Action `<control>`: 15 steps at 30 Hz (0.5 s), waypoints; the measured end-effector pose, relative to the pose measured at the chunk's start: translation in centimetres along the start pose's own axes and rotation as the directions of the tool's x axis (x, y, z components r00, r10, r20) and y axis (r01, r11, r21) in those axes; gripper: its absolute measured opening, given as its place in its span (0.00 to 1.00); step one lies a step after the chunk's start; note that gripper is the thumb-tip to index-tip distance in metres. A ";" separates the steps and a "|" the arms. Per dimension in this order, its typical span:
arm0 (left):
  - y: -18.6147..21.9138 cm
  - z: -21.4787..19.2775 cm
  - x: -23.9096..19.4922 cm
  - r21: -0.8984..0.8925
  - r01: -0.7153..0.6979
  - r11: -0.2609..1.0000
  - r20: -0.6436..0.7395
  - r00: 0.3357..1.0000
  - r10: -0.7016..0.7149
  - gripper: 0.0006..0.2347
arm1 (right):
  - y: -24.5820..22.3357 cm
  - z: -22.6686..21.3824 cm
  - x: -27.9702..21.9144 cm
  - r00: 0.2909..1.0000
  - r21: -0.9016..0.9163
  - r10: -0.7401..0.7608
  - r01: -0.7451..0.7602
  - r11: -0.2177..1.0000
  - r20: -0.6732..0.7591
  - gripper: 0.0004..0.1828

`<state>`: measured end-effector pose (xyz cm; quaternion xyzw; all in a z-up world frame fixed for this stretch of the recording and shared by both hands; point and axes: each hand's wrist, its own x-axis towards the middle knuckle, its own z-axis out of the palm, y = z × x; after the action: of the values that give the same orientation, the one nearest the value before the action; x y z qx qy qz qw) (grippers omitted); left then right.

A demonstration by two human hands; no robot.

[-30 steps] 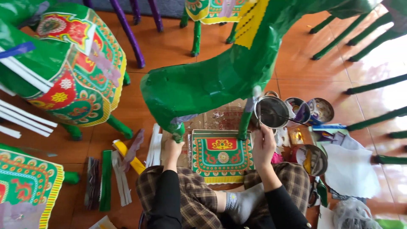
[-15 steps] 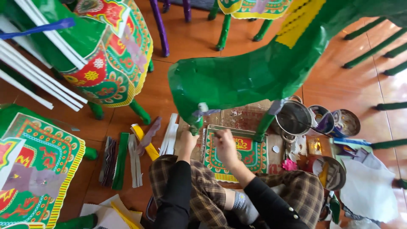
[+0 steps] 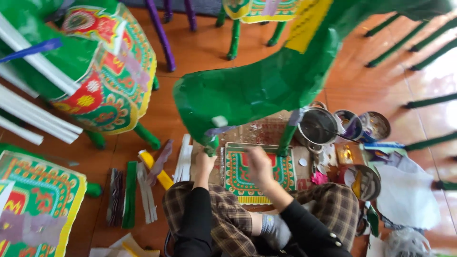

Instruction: The person decorates a green horse-shaped piñata by applying a yellow paper strip to the neck and attaching a patterned paper panel to the body using a brush to apply adhesive. The person smooths the panel and continues applying adhesive to additional paper pieces.

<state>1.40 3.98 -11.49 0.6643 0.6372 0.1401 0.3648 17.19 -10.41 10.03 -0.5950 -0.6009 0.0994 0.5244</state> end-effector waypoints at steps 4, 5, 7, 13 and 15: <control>2.5 -2.6 -1.9 0.025 0.071 0.997 0.034 0.997 -0.072 0.20 | 5.2 -7.5 -1.0 0.952 -0.201 0.032 -0.097 0.975 -0.304 0.13; 3.2 -3.4 -2.6 -0.046 0.052 0.998 0.019 0.999 -0.051 0.20 | 5.7 -9.3 -1.0 0.916 -0.237 0.014 -0.118 0.964 -0.402 0.11; 1.7 -2.0 -1.6 -0.012 0.050 0.999 0.011 0.999 -0.050 0.20 | 5.6 -10.2 -0.5 0.897 -0.228 0.013 -0.126 0.965 -0.441 0.10; 3.9 -4.5 -3.4 0.037 0.041 0.998 0.012 0.999 -0.042 0.21 | 6.8 -11.3 1.3 0.895 -0.274 -0.051 -0.081 0.958 -0.443 0.03; 5.2 -5.6 -3.5 0.059 0.031 0.998 0.024 0.999 -0.032 0.20 | 7.7 -11.6 1.4 0.890 -0.275 -0.050 -0.086 0.958 -0.453 0.03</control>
<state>1.15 2.80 -3.16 0.6663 0.6467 0.1073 0.3554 30.96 -13.00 9.98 -0.6768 -0.4637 -0.1262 0.5576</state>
